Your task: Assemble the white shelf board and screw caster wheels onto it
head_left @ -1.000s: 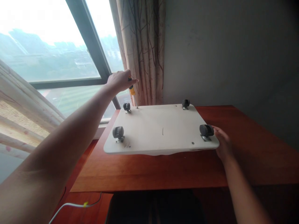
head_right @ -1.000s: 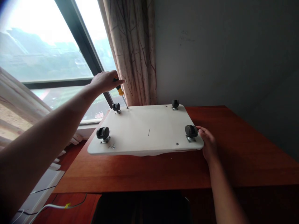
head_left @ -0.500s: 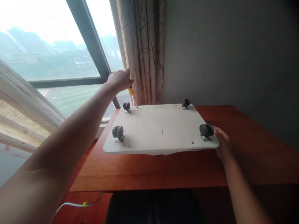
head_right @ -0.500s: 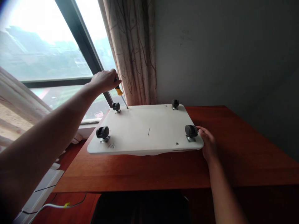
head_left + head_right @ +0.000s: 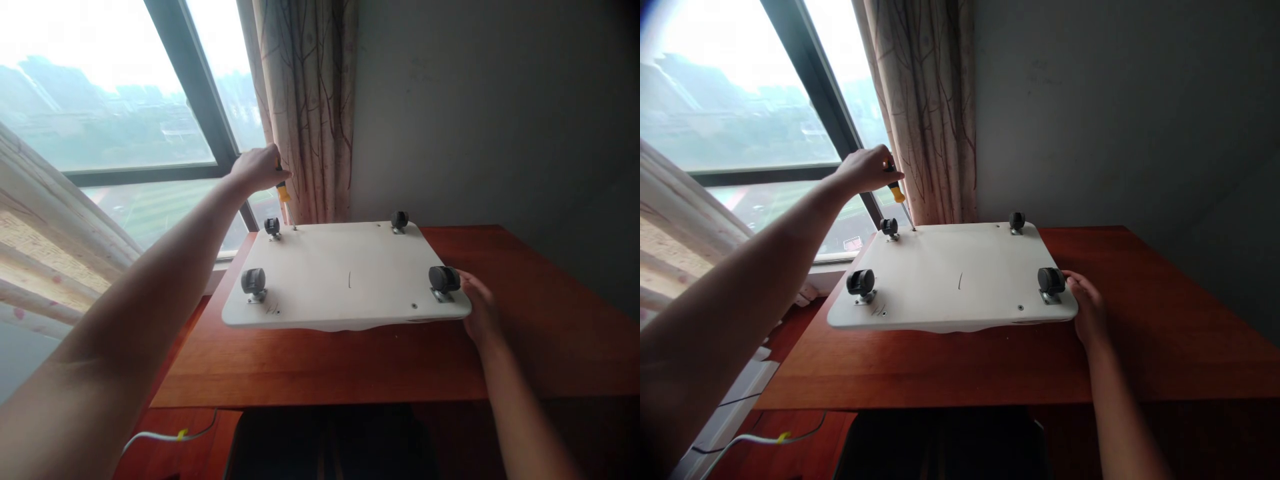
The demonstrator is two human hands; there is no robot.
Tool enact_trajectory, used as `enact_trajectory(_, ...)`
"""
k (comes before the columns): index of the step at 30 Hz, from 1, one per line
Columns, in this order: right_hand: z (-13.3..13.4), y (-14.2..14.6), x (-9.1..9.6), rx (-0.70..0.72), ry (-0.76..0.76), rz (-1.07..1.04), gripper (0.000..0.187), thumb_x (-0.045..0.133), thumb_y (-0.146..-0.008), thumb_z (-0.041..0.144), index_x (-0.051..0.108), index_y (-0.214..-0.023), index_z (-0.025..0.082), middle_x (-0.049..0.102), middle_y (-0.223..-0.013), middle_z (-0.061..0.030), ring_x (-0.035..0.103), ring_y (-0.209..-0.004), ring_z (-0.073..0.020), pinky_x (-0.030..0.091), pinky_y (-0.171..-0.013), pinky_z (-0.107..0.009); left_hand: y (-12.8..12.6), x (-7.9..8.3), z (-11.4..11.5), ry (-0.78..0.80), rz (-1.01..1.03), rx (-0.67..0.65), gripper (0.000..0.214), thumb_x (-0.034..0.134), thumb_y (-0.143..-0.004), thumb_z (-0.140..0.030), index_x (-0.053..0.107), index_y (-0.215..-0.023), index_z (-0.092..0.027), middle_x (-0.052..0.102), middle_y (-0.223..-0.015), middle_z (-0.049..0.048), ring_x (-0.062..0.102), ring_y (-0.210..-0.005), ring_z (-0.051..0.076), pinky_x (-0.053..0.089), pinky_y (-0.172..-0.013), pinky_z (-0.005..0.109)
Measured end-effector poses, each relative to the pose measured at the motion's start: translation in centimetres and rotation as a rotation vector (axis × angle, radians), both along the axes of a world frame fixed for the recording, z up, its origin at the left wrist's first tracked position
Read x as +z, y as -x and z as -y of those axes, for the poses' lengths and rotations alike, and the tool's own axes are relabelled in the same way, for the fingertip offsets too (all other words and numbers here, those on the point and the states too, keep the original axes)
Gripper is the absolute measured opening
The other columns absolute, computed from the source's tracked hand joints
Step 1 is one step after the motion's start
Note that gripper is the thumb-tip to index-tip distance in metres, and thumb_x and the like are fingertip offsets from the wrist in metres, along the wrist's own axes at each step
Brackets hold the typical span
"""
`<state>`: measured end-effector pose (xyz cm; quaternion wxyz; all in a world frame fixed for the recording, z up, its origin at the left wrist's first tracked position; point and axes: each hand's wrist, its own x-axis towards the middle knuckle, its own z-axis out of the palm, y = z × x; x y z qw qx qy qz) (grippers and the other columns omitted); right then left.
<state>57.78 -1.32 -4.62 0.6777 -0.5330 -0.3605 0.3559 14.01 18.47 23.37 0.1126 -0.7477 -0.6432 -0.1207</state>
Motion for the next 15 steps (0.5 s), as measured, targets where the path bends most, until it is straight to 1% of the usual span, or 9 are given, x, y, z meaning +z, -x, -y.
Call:
enact_trajectory(3,0.02,0.01,0.14,0.001,-0.009,0.014,0.039,0.078,-0.076,0.051,0.077,-0.102,0.022,0.075,-0.096,-0.0046,0.065,-0.079,-0.0210,0.047,-0.063,-0.029,0.69,0.18,-0.46,0.099,0.094,-0.096,0.072,0.073,-0.076,-0.043,0.052,-0.142,-0.026,0.070,-0.115,0.0078,0.063,-0.108,0.030,0.050,-0.087,0.038)
enact_trajectory(4,0.03,0.02,0.18,0.004,-0.015,0.024,0.040,0.077,-0.076,0.051,0.076,-0.103,0.022,0.075,-0.097,-0.0053,0.065,-0.079,-0.0220,0.047,-0.063,-0.030,0.86,0.20,-0.55,0.139,0.130,-0.122,0.075,0.073,-0.075,-0.041,0.050,-0.145,-0.026,0.070,-0.115,0.0070,0.064,-0.107,0.029,0.051,-0.086,0.037)
enact_trajectory(6,0.05,0.03,0.21,0.010,-0.023,0.042,0.040,0.075,-0.077,0.052,0.076,-0.103,0.022,0.075,-0.097,-0.0059,0.066,-0.078,-0.0230,0.047,-0.062,-0.031,0.95,0.05,-0.55,0.155,0.154,-0.126,0.075,0.073,-0.074,-0.046,0.052,-0.144,-0.026,0.071,-0.114,0.0083,0.065,-0.107,0.031,0.052,-0.085,0.037)
enact_trajectory(9,0.06,0.02,0.18,0.008,-0.022,0.048,0.039,0.074,-0.078,0.051,0.076,-0.103,0.022,0.075,-0.096,-0.0051,0.066,-0.077,-0.0224,0.046,-0.062,-0.030,0.55,-0.42,-0.33,0.004,0.022,-0.005,0.065,0.067,-0.077,-0.059,0.063,-0.131,-0.023,0.071,-0.110,0.0143,0.064,-0.109,0.039,0.050,-0.086,0.045)
enact_trajectory(11,0.05,0.02,0.14,0.007,-0.021,0.041,0.037,0.074,-0.078,0.050,0.076,-0.103,0.022,0.075,-0.097,-0.0044,0.066,-0.078,-0.0217,0.046,-0.062,-0.030,0.30,-0.57,-0.30,-0.057,-0.072,0.032,0.055,0.062,-0.080,-0.058,0.068,-0.121,-0.022,0.071,-0.107,0.0161,0.065,-0.108,0.043,0.049,-0.086,0.048)
enact_trajectory(12,0.05,0.02,0.11,0.009,-0.022,0.036,0.037,0.074,-0.077,0.049,0.077,-0.102,0.023,0.075,-0.097,-0.0041,0.066,-0.079,-0.0215,0.046,-0.063,-0.030,0.25,-0.54,-0.36,-0.051,-0.092,0.008,0.050,0.062,-0.080,-0.055,0.070,-0.118,-0.023,0.071,-0.106,0.0152,0.065,-0.107,0.042,0.049,-0.085,0.048)
enact_trajectory(13,0.05,0.03,0.09,0.010,-0.025,0.030,0.036,0.075,-0.077,0.049,0.077,-0.102,0.023,0.075,-0.097,-0.0038,0.066,-0.080,-0.0213,0.046,-0.063,-0.030,0.27,-0.45,-0.48,-0.019,-0.091,-0.048,0.046,0.063,-0.080,-0.051,0.070,-0.116,-0.024,0.072,-0.105,0.0131,0.066,-0.105,0.040,0.049,-0.085,0.046)
enact_trajectory(15,0.05,0.04,0.06,0.009,-0.028,0.021,0.036,0.075,-0.077,0.048,0.077,-0.102,0.023,0.075,-0.097,-0.0034,0.066,-0.080,-0.0209,0.047,-0.064,-0.029,0.42,-0.22,-0.79,0.063,-0.012,-0.159,0.046,0.069,-0.074,-0.045,0.070,-0.118,-0.030,0.073,-0.105,0.0073,0.068,-0.101,0.034,0.050,-0.083,0.040)
